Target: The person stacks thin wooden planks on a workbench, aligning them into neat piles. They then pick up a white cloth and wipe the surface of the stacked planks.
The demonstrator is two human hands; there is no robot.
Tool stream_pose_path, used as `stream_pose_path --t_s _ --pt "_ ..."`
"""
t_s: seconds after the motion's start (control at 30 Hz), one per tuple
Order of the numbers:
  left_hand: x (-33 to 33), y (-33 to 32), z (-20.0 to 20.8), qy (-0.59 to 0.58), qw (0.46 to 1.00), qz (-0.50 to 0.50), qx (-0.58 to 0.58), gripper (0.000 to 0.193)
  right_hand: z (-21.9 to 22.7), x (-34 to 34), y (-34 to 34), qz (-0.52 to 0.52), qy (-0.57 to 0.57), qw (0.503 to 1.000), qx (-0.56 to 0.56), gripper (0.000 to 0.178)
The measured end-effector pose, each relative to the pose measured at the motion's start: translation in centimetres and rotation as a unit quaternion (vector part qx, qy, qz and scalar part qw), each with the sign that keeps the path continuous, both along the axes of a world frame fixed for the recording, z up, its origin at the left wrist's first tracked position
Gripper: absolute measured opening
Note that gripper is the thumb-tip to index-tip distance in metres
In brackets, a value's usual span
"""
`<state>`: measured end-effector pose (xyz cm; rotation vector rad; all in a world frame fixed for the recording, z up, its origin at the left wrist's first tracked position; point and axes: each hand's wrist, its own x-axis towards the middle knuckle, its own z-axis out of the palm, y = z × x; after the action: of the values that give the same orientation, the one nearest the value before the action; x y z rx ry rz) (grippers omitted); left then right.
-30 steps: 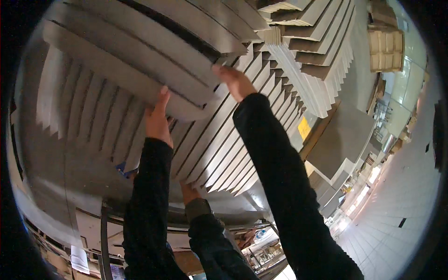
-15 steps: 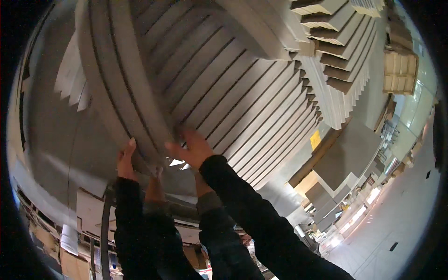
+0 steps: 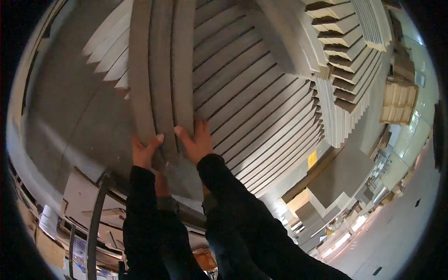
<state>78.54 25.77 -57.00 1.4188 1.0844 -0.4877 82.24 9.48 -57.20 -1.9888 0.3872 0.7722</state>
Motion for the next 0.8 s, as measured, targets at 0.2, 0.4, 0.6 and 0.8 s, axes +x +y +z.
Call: stream_pose_path --t_s 0.2,0.4,0.6,0.8 --pt "-8.3 2.7 -2.1 0.009 0.998 -0.019 -0.055 0.073 -0.8 -10.3 1.0 0.008 -0.017 1.000 -0.017 0.075" --pt "-13.1 4.4 -2.6 -0.002 0.991 -0.043 -0.128 0.083 -0.5 -17.1 0.1 -0.183 0.109 0.948 0.235 0.080" --pt "-14.5 8.8 -11.3 -0.039 0.972 -0.007 -0.233 0.093 -4.5 -18.9 -1.1 -0.255 0.184 0.901 0.299 0.071" --pt "-11.9 5.5 -8.6 -0.096 0.972 -0.037 -0.213 0.100 -5.5 -18.3 -3.2 -0.224 0.263 0.876 0.337 0.068"
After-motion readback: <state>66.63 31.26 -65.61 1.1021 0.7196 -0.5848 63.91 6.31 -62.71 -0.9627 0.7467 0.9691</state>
